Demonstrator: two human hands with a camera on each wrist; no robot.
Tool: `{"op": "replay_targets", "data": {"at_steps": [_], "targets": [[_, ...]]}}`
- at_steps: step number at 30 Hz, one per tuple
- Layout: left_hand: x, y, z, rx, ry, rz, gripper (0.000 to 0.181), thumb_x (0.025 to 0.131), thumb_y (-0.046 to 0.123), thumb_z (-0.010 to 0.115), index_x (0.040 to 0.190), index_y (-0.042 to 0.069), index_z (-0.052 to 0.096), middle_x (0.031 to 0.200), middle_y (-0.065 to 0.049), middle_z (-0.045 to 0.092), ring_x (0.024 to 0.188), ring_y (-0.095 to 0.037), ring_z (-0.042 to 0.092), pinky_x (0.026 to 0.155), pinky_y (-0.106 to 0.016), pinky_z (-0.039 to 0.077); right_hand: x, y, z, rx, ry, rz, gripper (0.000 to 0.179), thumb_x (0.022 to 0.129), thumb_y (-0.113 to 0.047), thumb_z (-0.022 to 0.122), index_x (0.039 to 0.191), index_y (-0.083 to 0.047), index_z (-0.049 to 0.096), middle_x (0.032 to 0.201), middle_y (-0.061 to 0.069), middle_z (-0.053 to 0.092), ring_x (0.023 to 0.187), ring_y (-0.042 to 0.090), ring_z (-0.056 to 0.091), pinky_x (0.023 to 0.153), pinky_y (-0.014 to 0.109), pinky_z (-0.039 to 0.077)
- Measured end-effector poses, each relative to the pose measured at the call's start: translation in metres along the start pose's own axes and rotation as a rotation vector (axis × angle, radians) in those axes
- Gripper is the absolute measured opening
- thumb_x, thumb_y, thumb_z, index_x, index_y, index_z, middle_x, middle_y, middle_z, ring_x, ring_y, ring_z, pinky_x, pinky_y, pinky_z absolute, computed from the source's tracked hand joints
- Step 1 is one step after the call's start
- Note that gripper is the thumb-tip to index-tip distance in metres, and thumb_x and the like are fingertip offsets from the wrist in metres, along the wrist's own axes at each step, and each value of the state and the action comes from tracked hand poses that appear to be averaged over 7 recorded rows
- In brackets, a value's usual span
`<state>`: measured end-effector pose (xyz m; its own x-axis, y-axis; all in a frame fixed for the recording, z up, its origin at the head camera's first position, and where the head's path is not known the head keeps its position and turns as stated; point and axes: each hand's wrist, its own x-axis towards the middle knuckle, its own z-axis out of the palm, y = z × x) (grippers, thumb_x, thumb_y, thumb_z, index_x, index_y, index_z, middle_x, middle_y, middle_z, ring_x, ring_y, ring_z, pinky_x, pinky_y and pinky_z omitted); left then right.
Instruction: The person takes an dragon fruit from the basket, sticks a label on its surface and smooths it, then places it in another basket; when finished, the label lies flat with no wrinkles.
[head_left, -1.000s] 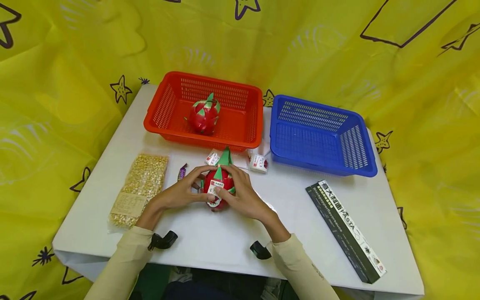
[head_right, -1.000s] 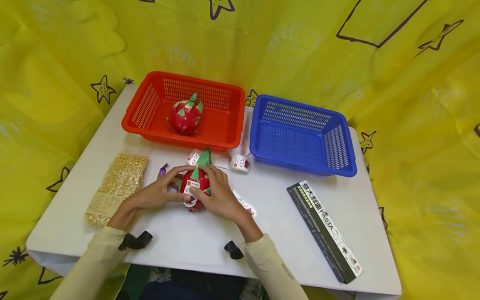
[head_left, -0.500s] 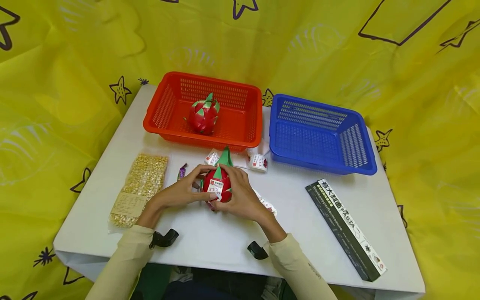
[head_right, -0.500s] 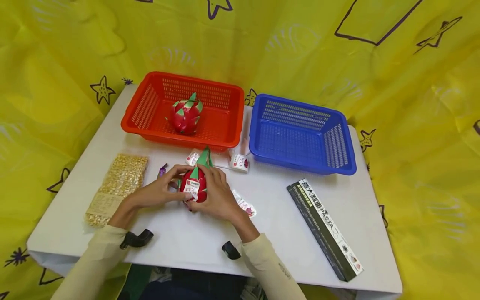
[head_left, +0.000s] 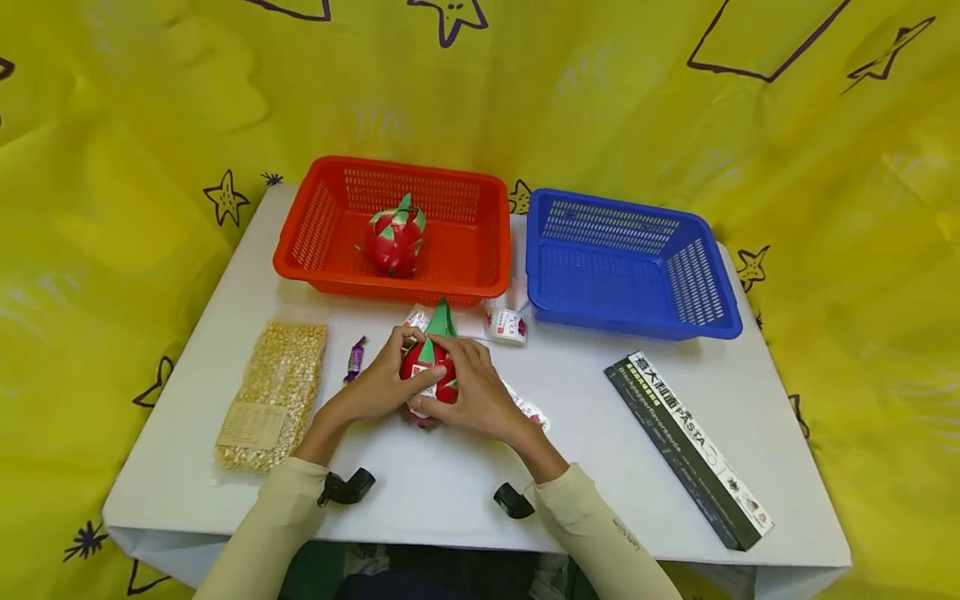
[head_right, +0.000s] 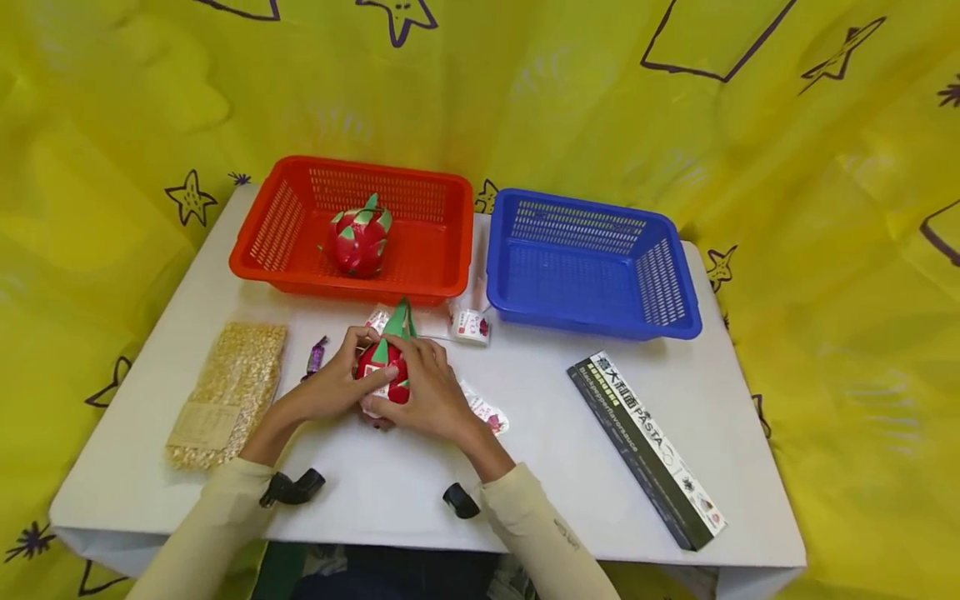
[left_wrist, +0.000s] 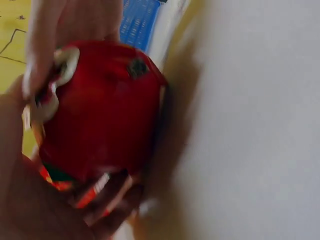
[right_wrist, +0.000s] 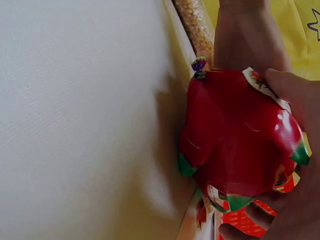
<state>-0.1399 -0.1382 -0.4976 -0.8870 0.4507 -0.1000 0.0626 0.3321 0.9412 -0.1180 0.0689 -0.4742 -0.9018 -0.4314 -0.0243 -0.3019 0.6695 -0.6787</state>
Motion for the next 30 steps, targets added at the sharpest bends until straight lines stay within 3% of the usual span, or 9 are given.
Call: {"op": "replay_targets", "data": {"at_steps": [4,8,12,16,23,30], "targets": [[-0.015,-0.011,-0.005,-0.017,-0.041,0.004,0.046,0.111,0.035,0.056,0.150,0.020,0.037,0.151,-0.014,0.046,0.122,-0.032,0.057,0.099,-0.043,0.048,-0.006,-0.001,0.005,0.017,0.023,0.009,0.088,0.089,-0.052,0.082,0.161,-0.024,0.040,0.152,0.012,0.049,0.143,0.032,0.037,0.105,0.051,0.052],[-0.024,-0.019,-0.002,-0.059,-0.090,0.015,0.048,0.113,0.034,0.051,0.157,0.026,0.035,0.159,-0.012,0.042,0.120,-0.031,0.059,0.100,-0.045,0.048,-0.012,-0.003,0.005,0.004,0.048,0.035,0.089,0.084,-0.053,0.083,0.158,-0.025,0.043,0.149,0.010,0.052,0.138,0.030,0.041,0.101,0.048,0.052],[-0.029,-0.021,0.003,-0.111,-0.138,0.039,0.057,0.111,0.031,0.058,0.161,0.027,0.030,0.157,-0.015,0.043,0.121,-0.030,0.059,0.099,-0.042,0.050,-0.016,-0.005,0.005,-0.002,0.070,0.076,0.091,0.077,-0.053,0.086,0.154,-0.028,0.045,0.143,0.009,0.057,0.123,0.026,0.051,0.090,0.042,0.054],[-0.037,-0.026,0.002,-0.167,-0.167,0.015,0.069,0.105,0.024,0.068,0.162,0.027,0.029,0.150,-0.018,0.049,0.123,-0.032,0.057,0.097,-0.036,0.053,-0.021,-0.008,0.009,0.009,0.059,0.092,0.094,0.074,-0.052,0.089,0.154,-0.028,0.044,0.140,0.007,0.059,0.116,0.022,0.055,0.085,0.038,0.054],[-0.037,-0.030,0.000,-0.118,-0.149,0.044,0.058,0.110,0.025,0.060,0.162,0.023,0.034,0.151,-0.020,0.048,0.122,-0.031,0.056,0.098,-0.032,0.051,-0.026,-0.013,0.009,0.016,0.057,0.094,0.097,0.075,-0.055,0.091,0.156,-0.026,0.045,0.142,0.007,0.059,0.114,0.022,0.057,0.087,0.039,0.053],[-0.026,-0.020,-0.005,-0.101,-0.067,-0.001,0.052,0.112,0.027,0.056,0.160,0.025,0.038,0.154,-0.017,0.048,0.119,-0.028,0.057,0.099,-0.034,0.048,-0.014,-0.013,-0.001,-0.002,0.041,0.080,0.096,0.081,-0.060,0.085,0.160,-0.027,0.042,0.143,0.007,0.059,0.122,0.024,0.056,0.097,0.045,0.051]]}}
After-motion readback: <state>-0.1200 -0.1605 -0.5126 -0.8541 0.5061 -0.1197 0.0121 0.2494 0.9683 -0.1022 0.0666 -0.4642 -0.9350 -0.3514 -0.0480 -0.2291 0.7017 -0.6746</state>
